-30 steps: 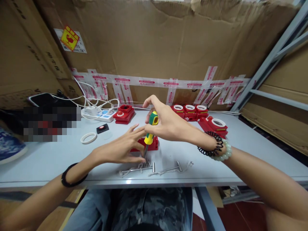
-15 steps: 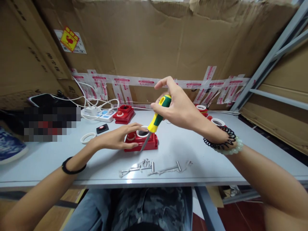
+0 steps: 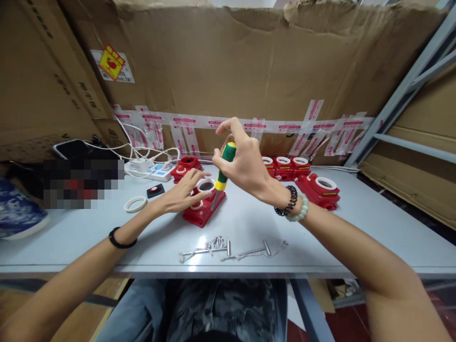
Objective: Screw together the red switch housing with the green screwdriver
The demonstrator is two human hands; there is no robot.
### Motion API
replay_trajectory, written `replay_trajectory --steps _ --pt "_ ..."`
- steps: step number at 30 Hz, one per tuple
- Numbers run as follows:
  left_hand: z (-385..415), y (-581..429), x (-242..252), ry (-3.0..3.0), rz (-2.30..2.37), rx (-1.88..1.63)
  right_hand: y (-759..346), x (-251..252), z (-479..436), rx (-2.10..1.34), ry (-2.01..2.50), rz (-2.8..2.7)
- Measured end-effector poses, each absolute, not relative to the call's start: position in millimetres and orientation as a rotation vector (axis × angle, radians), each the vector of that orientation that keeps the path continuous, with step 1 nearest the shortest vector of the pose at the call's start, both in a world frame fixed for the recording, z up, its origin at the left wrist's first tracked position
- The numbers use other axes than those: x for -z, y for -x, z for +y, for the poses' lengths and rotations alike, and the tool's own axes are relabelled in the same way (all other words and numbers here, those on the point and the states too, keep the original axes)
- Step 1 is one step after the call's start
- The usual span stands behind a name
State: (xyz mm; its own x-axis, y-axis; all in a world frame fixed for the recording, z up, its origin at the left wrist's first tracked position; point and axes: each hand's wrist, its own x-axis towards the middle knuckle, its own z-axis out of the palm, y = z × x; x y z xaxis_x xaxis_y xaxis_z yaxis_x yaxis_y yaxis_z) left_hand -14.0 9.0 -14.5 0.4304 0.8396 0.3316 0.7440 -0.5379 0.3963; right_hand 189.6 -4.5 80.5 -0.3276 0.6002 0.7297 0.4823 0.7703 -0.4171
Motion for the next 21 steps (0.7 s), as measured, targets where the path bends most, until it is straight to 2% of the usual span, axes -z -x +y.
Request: replay_trajectory --steps 6,21 --pt "31.7 23.8 29.0 -2.401 0.969 -0.761 -168.1 -62.3 4.4 -0.22 0.701 -1.998" --pt "29.2 14.8 29.7 -2.396 0.988 -0.857 -168.6 -53.1 10.6 -0.126 0.793 -2.024"
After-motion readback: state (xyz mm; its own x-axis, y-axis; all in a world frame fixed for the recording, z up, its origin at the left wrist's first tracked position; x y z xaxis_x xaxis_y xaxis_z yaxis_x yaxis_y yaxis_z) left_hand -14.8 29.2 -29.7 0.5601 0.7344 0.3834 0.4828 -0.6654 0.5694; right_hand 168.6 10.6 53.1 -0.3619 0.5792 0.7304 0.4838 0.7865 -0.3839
